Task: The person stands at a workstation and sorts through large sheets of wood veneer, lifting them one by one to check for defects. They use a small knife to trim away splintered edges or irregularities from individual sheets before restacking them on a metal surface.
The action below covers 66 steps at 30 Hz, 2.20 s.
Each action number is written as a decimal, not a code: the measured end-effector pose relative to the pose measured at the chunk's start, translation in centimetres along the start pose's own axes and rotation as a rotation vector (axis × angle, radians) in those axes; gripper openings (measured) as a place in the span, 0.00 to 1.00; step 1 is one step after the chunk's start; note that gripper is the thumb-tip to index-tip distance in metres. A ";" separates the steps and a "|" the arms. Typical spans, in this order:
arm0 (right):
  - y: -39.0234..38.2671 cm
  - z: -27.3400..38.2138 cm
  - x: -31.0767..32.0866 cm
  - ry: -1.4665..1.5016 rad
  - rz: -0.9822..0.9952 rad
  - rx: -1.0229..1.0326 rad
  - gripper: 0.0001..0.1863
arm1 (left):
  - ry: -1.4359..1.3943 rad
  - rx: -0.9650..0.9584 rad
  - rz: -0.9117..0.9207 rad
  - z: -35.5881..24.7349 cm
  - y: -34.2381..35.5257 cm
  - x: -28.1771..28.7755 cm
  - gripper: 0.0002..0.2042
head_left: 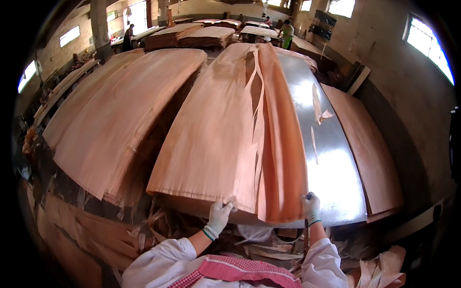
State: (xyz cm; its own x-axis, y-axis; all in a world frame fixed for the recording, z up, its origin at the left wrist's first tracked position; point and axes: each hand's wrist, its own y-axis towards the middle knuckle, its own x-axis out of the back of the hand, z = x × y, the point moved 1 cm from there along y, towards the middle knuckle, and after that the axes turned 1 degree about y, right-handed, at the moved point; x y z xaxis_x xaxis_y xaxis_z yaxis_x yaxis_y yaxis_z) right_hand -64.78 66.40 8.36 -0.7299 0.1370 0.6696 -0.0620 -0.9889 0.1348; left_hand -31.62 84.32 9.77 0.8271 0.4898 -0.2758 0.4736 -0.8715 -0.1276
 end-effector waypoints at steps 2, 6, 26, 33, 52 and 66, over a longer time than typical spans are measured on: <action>1.4 -1.1 0.5 -0.127 0.029 0.000 0.12 | -0.064 0.003 0.003 3.9 0.6 0.0 0.09; 1.1 -3.5 2.7 -0.235 0.041 -0.017 0.11 | -0.147 0.259 -0.054 7.7 -1.0 0.2 0.07; 8.5 -16.8 9.1 -0.198 0.079 -0.062 0.12 | -0.296 0.424 -0.222 15.5 -1.5 -9.3 0.05; 10.5 -18.5 12.5 -0.231 0.076 -0.067 0.19 | -0.279 0.357 -0.234 16.5 0.2 -12.1 0.06; -16.9 -23.1 17.7 -0.502 0.231 -0.172 0.12 | -0.199 0.405 -0.228 17.3 -0.4 -10.7 0.05; -13.0 -20.6 20.6 -0.386 0.007 -0.111 0.09 | -0.145 0.392 -0.174 16.6 0.2 -11.4 0.06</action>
State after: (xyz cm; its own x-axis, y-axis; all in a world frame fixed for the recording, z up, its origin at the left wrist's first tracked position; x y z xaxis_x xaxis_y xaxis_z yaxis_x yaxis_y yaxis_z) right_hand -93.03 80.91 5.38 -0.4221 0.1208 0.8984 -0.1470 -0.9871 0.0636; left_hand -45.99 78.16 -2.94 0.6812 0.6458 -0.3448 0.4284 -0.7335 -0.5277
